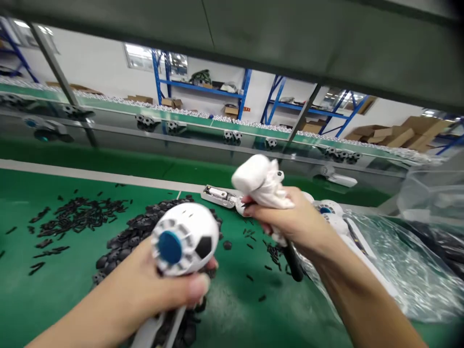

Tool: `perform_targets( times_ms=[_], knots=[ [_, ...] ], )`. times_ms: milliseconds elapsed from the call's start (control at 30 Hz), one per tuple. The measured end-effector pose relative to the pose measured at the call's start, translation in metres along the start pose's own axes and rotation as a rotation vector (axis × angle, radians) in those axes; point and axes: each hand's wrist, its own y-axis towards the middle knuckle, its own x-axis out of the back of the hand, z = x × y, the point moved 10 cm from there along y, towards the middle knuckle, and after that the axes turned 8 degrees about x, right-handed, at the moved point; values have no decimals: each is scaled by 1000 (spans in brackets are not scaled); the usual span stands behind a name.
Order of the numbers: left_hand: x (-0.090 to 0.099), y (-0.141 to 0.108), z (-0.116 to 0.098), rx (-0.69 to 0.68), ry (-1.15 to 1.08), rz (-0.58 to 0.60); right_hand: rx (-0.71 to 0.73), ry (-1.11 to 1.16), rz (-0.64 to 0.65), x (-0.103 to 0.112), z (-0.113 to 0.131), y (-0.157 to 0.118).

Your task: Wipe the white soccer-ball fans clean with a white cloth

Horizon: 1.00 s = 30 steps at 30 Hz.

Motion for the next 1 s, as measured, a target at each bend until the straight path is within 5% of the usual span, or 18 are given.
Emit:
perform_targets(
  times_ms=[167, 300, 600, 1000],
  knots=[
    [17, 36, -75, -207, -79, -183, 107, 310, -52, 15, 33, 7],
    [3, 52, -109, -355, 1, -159, 127, 413, -119, 15, 38, 10],
    [-17, 68, -117, -522, 245, -90, 150, 278, -118, 27, 33, 14],
    [-14, 66, -119, -536, 125, -67, 201, 180, -3, 17, 38, 21]
  ],
)
